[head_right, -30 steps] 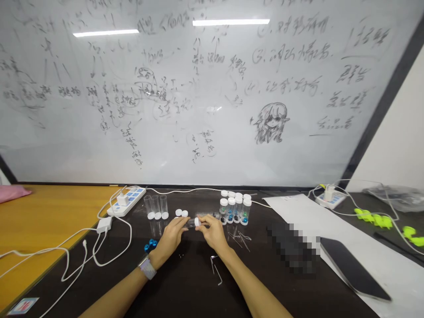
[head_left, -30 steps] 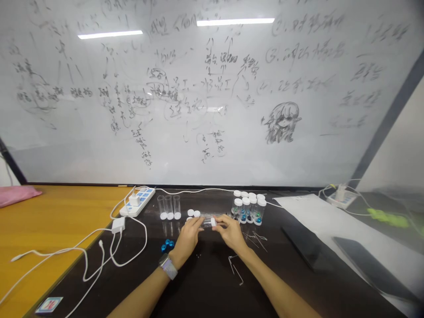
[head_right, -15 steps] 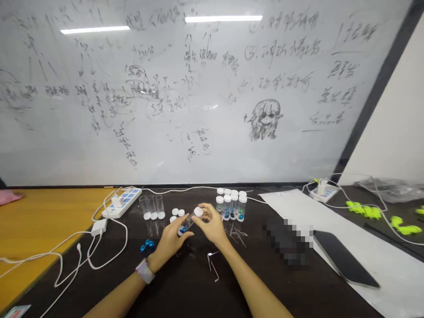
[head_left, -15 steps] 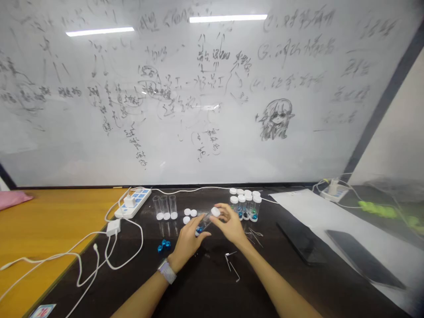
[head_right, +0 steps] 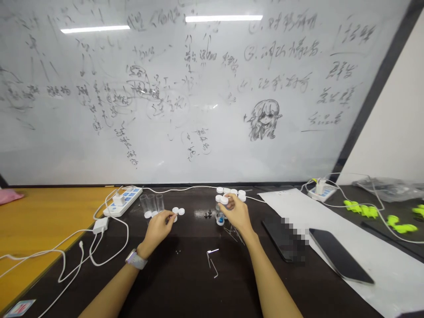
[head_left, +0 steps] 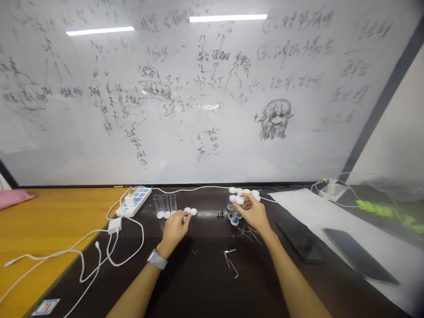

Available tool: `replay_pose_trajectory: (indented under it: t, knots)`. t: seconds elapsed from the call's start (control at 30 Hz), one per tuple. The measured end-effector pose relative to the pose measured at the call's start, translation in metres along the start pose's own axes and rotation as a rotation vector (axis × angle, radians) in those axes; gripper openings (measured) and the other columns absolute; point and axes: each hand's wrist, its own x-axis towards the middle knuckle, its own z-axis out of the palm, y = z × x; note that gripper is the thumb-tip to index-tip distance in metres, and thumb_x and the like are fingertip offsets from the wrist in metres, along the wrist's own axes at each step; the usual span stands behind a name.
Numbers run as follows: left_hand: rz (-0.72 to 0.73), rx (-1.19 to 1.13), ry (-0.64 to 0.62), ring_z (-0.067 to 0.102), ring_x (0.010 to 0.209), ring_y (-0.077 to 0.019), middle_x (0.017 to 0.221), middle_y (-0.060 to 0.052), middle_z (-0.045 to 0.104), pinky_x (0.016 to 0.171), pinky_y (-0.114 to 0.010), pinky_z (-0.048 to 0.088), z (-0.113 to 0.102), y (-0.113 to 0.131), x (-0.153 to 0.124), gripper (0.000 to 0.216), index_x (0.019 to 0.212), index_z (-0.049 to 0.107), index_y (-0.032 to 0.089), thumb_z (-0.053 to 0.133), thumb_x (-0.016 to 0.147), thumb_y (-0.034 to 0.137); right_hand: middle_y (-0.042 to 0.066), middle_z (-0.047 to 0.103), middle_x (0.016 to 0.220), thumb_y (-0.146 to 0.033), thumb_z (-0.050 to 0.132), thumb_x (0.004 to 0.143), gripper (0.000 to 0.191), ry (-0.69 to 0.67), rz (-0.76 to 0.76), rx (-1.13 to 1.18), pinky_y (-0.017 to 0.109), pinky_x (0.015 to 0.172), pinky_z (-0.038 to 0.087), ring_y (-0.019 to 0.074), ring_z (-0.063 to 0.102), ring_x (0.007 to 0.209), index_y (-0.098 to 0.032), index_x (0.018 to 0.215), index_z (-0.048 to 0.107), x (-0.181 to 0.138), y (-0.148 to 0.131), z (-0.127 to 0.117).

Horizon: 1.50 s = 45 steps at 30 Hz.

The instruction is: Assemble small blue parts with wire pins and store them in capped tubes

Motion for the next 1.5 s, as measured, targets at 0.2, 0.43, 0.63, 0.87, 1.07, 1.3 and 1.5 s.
replay_pose_trajectory:
  t: [0.2, 0.43, 0.63, 0.87, 1.07, 1.3, 1.5]
  knots:
    - [-0.132, 0.041, -0.065, 0.068, 0.079, -0.0224, 0.088, -0.006, 0.074, 0.073, -0.029, 0.044, -0.017, -0.021, 0.012, 0.030, 0.095, 0.071, 0.021, 0.047, 0.095, 0.038, 0.001, 0.070, 0.083, -0.045, 0.067, 0.078, 0.032, -0.117, -0.023, -0.169, 0.028, 0.063, 0.047, 0.0188, 0.065, 0.069, -0.024, 0.101, 0.060, -0.003, -0.003, -0.002]
    - [-0.090, -0.257, -0.633, 0.065, 0.080, -0.0216, 0.084, -0.004, 0.073, 0.073, -0.028, 0.048, -0.066, -0.061, 0.010, 0.038, 0.100, 0.076, 0.019, 0.066, 0.079, 0.050, 0.003, 0.069, 0.098, -0.046, 0.064, 0.081, 0.034, -0.055, -0.090, -0.362, 0.028, 0.061, 0.045, 0.0209, 0.065, 0.077, -0.026, 0.108, 0.059, -0.005, -0.012, -0.007]
    - [-0.120, -0.119, -0.827, 0.061, 0.080, -0.0216, 0.086, -0.003, 0.070, 0.068, -0.026, 0.046, -0.081, -0.076, -0.004, 0.048, 0.093, 0.079, 0.024, 0.087, 0.050, 0.044, 0.009, 0.065, 0.101, -0.034, 0.054, 0.092, 0.020, 0.138, -0.285, -0.200, 0.036, 0.085, 0.047, 0.0247, 0.061, 0.095, -0.021, 0.107, 0.060, -0.014, -0.035, 0.008]
    - [-0.019, -0.103, -0.767, 0.060, 0.075, -0.0174, 0.084, -0.003, 0.071, 0.067, -0.024, 0.044, -0.070, -0.061, 0.000, 0.024, 0.083, 0.079, 0.021, 0.079, 0.062, 0.033, 0.005, 0.067, 0.086, -0.023, 0.052, 0.094, 0.014, -0.463, -0.460, -0.096, 0.031, 0.078, 0.047, 0.0202, 0.061, 0.082, -0.021, 0.094, 0.066, -0.038, -0.058, 0.039]
    - [-0.161, -0.494, -0.659, 0.067, 0.080, -0.0186, 0.086, -0.006, 0.073, 0.075, -0.029, 0.052, -0.068, -0.039, 0.001, 0.026, 0.090, 0.069, 0.016, 0.074, 0.073, 0.035, 0.002, 0.069, 0.073, -0.025, 0.063, 0.084, 0.012, -0.896, -0.165, 0.112, 0.024, 0.059, 0.045, 0.0149, 0.060, 0.062, -0.019, 0.086, 0.073, -0.030, -0.036, 0.022]
    - [-0.206, -0.942, -0.692, 0.072, 0.083, -0.0223, 0.093, -0.012, 0.075, 0.076, -0.034, 0.055, -0.071, 0.015, 0.022, 0.031, 0.091, 0.063, 0.015, 0.076, 0.076, 0.039, 0.002, 0.072, 0.066, -0.022, 0.073, 0.066, 0.008, -1.043, 0.174, 0.004, 0.024, 0.056, 0.047, 0.0172, 0.064, 0.061, -0.019, 0.073, 0.077, -0.018, 0.003, -0.009]
    - [-0.254, -1.144, -0.660, 0.072, 0.078, -0.0206, 0.090, -0.010, 0.074, 0.074, -0.033, 0.055, -0.040, 0.037, 0.028, 0.034, 0.096, 0.060, 0.016, 0.077, 0.077, 0.040, 0.005, 0.071, 0.060, -0.014, 0.070, 0.060, 0.009, -0.815, 0.274, -0.241, 0.026, 0.056, 0.046, 0.0211, 0.066, 0.063, -0.020, 0.053, 0.072, -0.007, 0.026, -0.039]
